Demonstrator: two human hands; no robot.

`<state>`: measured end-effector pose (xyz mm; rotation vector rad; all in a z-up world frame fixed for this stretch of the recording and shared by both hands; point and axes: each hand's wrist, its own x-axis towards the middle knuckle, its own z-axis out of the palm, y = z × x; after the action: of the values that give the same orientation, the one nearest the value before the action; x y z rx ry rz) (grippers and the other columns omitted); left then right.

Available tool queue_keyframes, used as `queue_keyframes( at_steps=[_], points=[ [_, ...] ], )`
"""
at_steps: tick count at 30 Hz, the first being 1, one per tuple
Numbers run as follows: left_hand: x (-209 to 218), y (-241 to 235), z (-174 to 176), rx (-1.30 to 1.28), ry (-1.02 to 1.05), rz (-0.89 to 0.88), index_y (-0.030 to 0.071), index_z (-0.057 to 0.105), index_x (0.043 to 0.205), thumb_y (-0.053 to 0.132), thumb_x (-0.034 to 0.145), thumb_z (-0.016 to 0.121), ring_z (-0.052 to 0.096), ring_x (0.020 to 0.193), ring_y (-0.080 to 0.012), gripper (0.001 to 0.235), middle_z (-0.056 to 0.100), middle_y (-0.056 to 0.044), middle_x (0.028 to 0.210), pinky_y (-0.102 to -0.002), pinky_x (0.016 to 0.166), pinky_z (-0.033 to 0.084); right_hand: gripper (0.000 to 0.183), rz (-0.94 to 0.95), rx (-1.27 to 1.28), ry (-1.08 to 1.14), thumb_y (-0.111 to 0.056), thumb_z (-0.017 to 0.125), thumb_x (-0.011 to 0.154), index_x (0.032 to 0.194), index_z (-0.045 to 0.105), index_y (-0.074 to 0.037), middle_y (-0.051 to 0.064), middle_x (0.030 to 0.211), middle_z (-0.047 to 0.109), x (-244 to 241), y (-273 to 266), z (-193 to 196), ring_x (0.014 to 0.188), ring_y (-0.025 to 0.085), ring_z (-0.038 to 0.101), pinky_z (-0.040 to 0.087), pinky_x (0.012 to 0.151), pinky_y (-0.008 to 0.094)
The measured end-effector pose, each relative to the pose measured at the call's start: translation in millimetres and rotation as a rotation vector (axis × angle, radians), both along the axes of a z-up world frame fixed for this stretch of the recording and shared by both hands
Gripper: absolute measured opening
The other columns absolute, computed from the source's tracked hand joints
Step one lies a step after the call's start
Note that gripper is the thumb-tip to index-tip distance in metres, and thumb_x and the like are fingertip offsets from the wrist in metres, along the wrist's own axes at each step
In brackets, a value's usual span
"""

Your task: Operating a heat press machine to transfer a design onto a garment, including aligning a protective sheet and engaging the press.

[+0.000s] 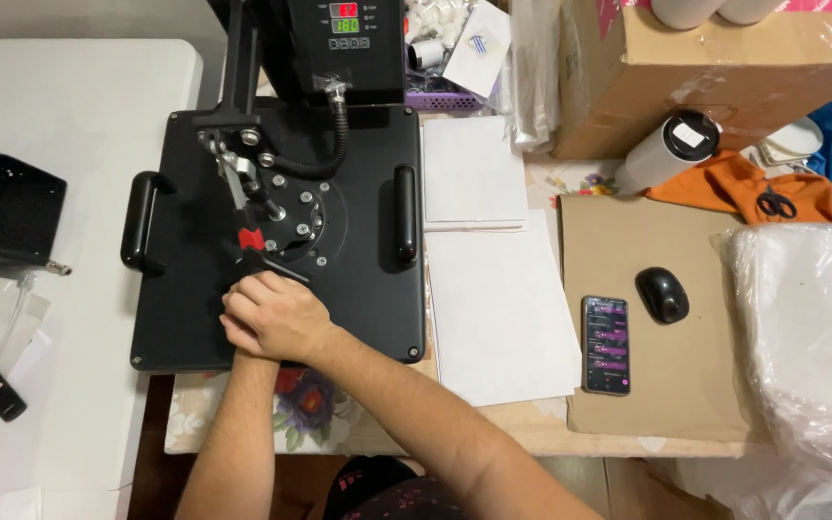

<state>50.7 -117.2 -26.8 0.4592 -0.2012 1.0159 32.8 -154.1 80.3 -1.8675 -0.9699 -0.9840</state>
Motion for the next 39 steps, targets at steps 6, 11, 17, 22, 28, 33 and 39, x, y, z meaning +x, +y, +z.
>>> queue_keyframes(
  at_steps=[6,11,17,22,28,33,39],
  points=[
    [-6.6,-1.8,18.9,0.13,0.031,0.098,0.014,0.051,0.082,0.036,0.098,0.043,0.049,0.081,-0.0131,0.028,0.048,0.001,0.082,-0.023,0.084,0.039,0.02,0.043,0.003,0.009,-0.031,0.051,0.095,0.085,0.056,-0.015,0.003,0.08,0.054,2.8,-1.7,0.5,0.08,0.021,0.063,0.053,0.07,0.028],
    [-71.7,52.2,18.0,0.255,0.096,0.208,0.014,0.051,0.08,0.036,0.097,0.044,0.049,0.079,-0.0138,0.028,0.048,0.001,0.08,-0.024,0.082,0.039,0.02,0.041,-0.017,0.007,-0.033,0.051,0.094,0.084,0.055,-0.016,0.002,0.08,0.053,4.7,-2.1,-0.4,0.08,0.02,0.063,0.053,0.07,0.027],
    [-100.2,62.7,18.7,0.392,0.13,0.255,0.015,0.051,0.078,0.036,0.096,0.045,0.049,0.076,-0.0146,0.029,0.047,0.001,0.078,-0.025,0.08,0.04,0.02,0.034,-0.019,0.017,-0.032,0.051,0.094,0.084,0.055,-0.015,0.003,0.082,0.055,0.1,-0.2,-4.4,0.081,0.021,0.063,0.053,0.071,0.028],
    [-112.9,69.2,18.8,0.51,0.164,0.31,0.015,0.051,0.076,0.036,0.096,0.046,0.05,0.074,-0.0152,0.029,0.047,0.001,0.076,-0.026,0.078,0.041,0.021,0.042,-0.02,0.031,-0.033,0.05,0.095,0.086,0.055,-0.015,0.003,0.082,0.054,1.4,-0.6,-3.1,0.081,0.021,0.063,0.054,0.072,0.029],
    [-132.0,74.5,21.7,0.667,0.225,0.351,0.015,0.051,0.074,0.036,0.095,0.048,0.05,0.072,-0.016,0.03,0.047,0.001,0.074,-0.027,0.076,0.041,0.022,0.049,-0.008,0.05,-0.034,0.05,0.095,0.085,0.054,-0.015,0.004,0.083,0.054,-5.0,-1.0,-4.2,0.082,0.022,0.063,0.054,0.072,0.029],
    [-125.7,77.9,27.7,0.786,0.234,0.426,0.015,0.051,0.072,0.036,0.094,0.049,0.05,0.07,-0.0167,0.031,0.047,0.001,0.072,-0.028,0.074,0.042,0.022,0.066,-0.01,0.049,-0.033,0.05,0.096,0.086,0.054,-0.014,0.004,0.083,0.054,0.1,0.0,-5.0,0.083,0.022,0.063,0.054,0.072,0.029],
    [-125.0,76.9,32.6,0.939,0.252,0.456,0.016,0.052,0.07,0.037,0.094,0.05,0.051,0.068,-0.0175,0.032,0.047,0.001,0.07,-0.029,0.072,0.042,0.02,0.06,0.001,0.026,-0.031,0.05,0.095,0.086,0.054,-0.014,0.005,0.085,0.054,-1.1,-2.9,-0.6,0.084,0.023,0.062,0.054,0.073,0.03]
  ],
)
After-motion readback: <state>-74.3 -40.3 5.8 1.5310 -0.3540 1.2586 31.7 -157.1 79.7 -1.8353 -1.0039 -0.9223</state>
